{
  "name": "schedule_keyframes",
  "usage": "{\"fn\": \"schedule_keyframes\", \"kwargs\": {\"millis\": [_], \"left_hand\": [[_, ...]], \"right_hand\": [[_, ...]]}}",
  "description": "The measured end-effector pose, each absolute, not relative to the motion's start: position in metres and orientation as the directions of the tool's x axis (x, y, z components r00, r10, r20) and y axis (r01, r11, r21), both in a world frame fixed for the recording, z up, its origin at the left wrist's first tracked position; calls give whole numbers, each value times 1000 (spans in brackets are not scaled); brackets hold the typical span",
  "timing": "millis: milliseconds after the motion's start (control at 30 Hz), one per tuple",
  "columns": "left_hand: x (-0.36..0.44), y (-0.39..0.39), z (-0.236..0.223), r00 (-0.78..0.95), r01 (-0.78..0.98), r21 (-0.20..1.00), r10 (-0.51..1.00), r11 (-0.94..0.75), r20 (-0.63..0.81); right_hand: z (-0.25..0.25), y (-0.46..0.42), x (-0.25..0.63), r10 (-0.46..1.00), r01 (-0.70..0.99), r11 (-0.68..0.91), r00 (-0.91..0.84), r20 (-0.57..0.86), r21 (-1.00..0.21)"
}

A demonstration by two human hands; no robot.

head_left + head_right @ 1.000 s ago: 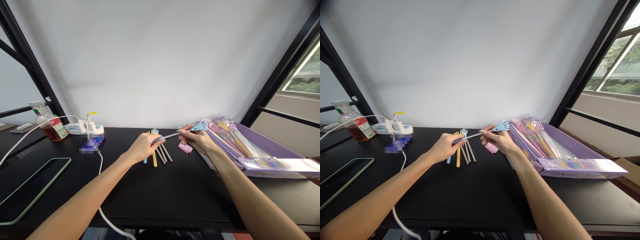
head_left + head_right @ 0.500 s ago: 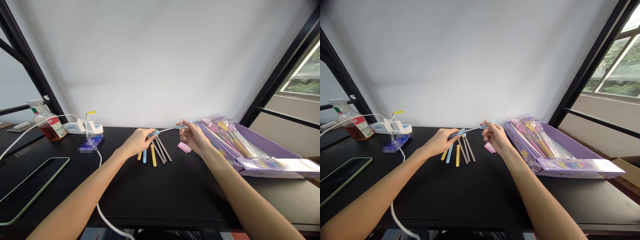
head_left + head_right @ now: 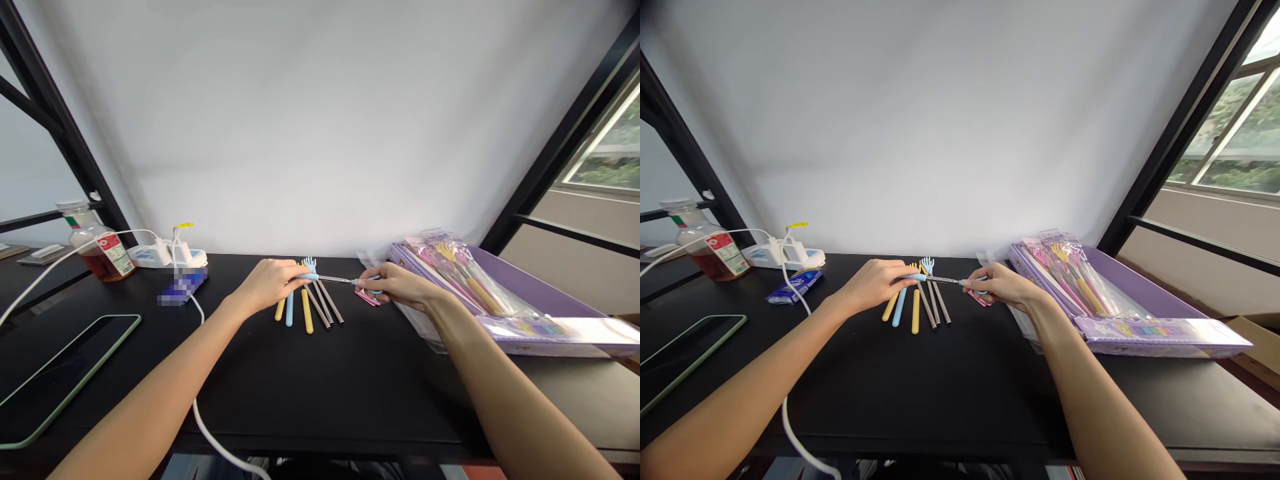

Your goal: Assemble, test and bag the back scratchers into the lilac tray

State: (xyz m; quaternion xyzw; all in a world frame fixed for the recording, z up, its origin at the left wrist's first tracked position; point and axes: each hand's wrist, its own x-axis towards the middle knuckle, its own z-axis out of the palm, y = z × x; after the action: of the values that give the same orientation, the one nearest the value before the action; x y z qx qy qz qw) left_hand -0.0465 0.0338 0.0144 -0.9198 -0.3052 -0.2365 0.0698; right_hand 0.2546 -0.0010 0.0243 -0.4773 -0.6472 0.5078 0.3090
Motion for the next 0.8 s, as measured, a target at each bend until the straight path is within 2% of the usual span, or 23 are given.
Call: {"fn": "schedule_keyframes", "kwargs": {"millis": [167,333,433,600,800], "left_hand": [[-42,33,10,718,544,-64,426,-836,550],[-41,32,14,702,553,-104,395,-827,592],[-40,29,16,691,567,-102,404,-817,599],[-36,27,14,673,578,-73,424,-812,606],[-33,21,16,668,612,-37,491,-790,559]], "right_hand": [[22,1,249,906,384,243,-417,68,-891],[13,3,241,921,414,306,-355,157,-858],[10,2,235,922,435,350,-319,222,-830],[12,0,227,880,526,475,-309,362,-706],[11,-1,225,827,553,557,-299,475,-620]]}}
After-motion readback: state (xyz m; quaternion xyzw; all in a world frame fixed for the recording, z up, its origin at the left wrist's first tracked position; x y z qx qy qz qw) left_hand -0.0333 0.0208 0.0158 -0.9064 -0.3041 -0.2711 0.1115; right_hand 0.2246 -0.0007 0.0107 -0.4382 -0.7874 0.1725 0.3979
